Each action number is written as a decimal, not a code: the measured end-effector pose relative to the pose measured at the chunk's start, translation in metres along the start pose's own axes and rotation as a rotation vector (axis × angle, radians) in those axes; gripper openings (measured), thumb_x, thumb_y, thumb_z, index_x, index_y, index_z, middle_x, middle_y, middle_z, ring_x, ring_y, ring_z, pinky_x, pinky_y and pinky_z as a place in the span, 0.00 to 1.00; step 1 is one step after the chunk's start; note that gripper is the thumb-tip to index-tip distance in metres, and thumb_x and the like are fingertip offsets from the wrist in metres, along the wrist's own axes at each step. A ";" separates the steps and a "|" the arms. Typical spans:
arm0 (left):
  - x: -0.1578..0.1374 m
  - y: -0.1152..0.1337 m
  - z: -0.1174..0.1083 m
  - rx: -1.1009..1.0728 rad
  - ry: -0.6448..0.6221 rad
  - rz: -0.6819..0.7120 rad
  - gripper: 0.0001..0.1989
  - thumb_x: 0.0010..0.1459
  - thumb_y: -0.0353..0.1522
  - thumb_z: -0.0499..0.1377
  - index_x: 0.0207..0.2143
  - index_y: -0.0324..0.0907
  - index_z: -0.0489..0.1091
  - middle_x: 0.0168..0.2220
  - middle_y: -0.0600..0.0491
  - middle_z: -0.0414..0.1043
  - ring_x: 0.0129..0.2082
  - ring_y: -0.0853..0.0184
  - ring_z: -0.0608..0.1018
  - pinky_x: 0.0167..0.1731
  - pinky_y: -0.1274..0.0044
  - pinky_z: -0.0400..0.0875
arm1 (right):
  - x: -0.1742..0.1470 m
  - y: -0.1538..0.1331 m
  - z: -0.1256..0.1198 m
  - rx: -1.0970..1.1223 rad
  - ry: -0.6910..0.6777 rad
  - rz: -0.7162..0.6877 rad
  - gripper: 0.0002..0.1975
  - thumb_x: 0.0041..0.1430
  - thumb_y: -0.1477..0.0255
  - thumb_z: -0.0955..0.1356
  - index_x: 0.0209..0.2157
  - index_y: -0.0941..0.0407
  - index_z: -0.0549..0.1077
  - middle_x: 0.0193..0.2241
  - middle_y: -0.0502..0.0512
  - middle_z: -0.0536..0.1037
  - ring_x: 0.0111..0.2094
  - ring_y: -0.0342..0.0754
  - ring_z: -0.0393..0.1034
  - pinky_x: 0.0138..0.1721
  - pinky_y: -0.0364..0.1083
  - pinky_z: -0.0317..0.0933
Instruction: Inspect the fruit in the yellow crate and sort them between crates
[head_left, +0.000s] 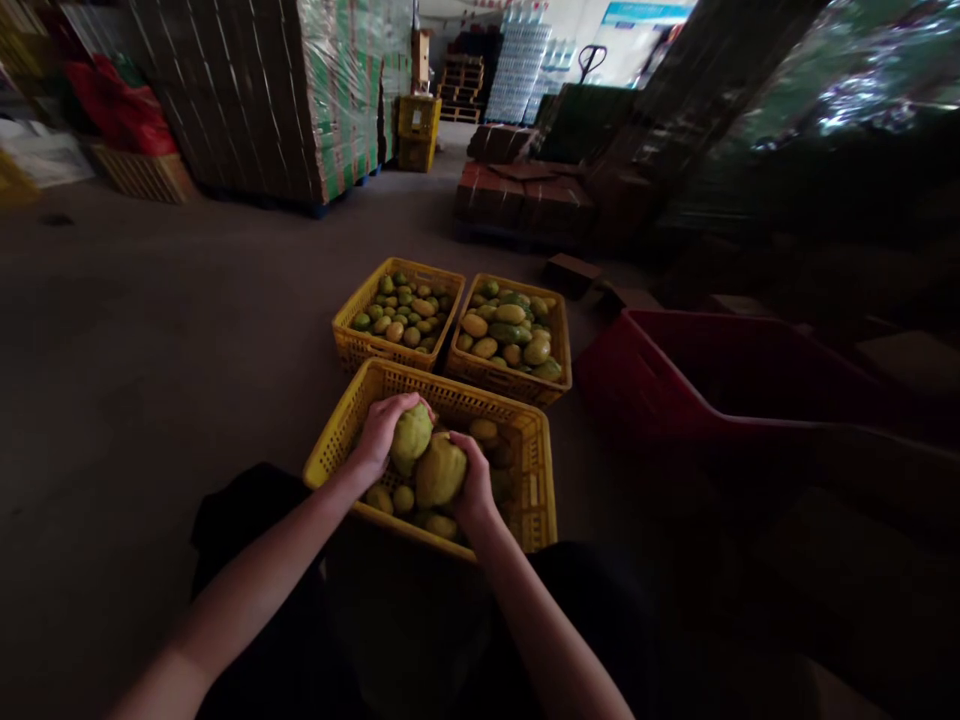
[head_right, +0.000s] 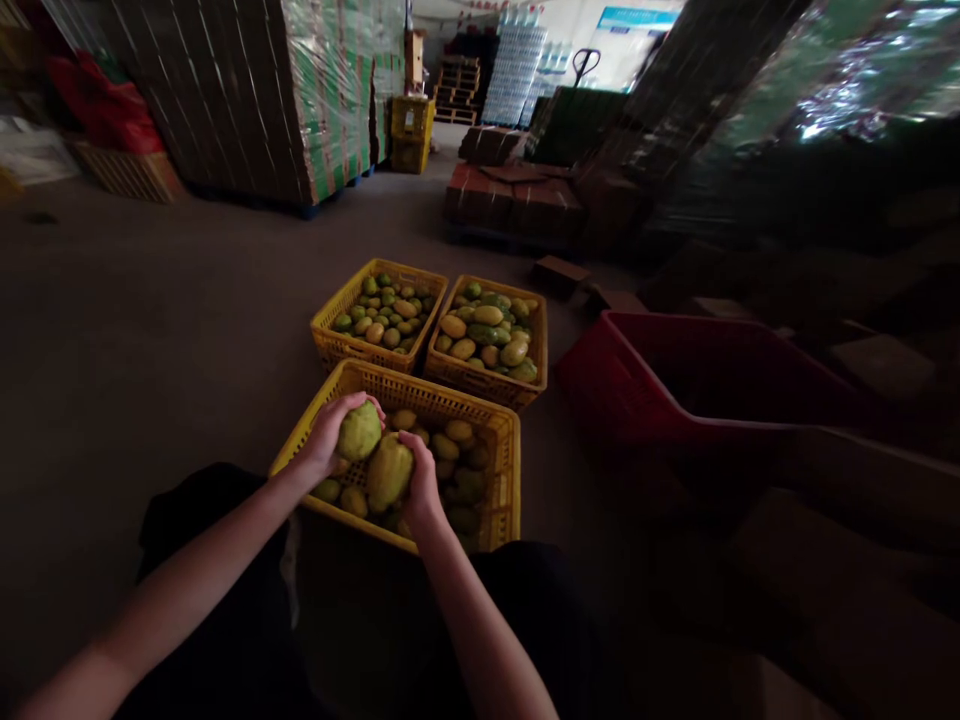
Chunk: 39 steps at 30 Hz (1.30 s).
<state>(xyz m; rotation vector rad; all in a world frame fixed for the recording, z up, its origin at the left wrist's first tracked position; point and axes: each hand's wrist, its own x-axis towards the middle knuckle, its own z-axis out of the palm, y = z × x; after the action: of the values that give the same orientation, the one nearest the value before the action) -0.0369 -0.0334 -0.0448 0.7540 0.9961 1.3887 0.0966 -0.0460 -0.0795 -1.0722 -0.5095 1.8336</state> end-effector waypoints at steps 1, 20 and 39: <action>0.001 0.001 0.000 -0.093 0.003 -0.086 0.16 0.51 0.43 0.61 0.25 0.39 0.74 0.26 0.50 0.76 0.30 0.64 0.78 0.32 0.76 0.73 | 0.000 -0.005 0.001 0.056 0.015 0.066 0.13 0.46 0.59 0.69 0.25 0.55 0.75 0.20 0.51 0.77 0.25 0.49 0.72 0.30 0.47 0.68; 0.009 0.014 -0.006 -0.670 0.140 -0.667 0.20 0.63 0.43 0.49 0.40 0.36 0.71 0.27 0.47 0.74 0.18 0.72 0.71 0.12 0.85 0.67 | -0.006 -0.052 0.001 0.055 -0.083 0.151 0.20 0.52 0.52 0.67 0.29 0.55 0.75 0.18 0.54 0.77 0.18 0.48 0.72 0.14 0.43 0.63; 0.009 0.003 -0.004 -0.596 0.163 -0.589 0.18 0.63 0.42 0.51 0.41 0.36 0.72 0.28 0.47 0.75 0.25 0.68 0.77 0.21 0.82 0.73 | -0.002 -0.050 -0.004 0.061 -0.125 0.154 0.21 0.54 0.50 0.67 0.29 0.55 0.75 0.20 0.55 0.80 0.18 0.47 0.71 0.15 0.43 0.64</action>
<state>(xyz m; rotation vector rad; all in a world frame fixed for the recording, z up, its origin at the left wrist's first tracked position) -0.0423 -0.0248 -0.0450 -0.0995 0.7742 1.1351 0.1257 -0.0236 -0.0454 -0.9831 -0.4513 2.0483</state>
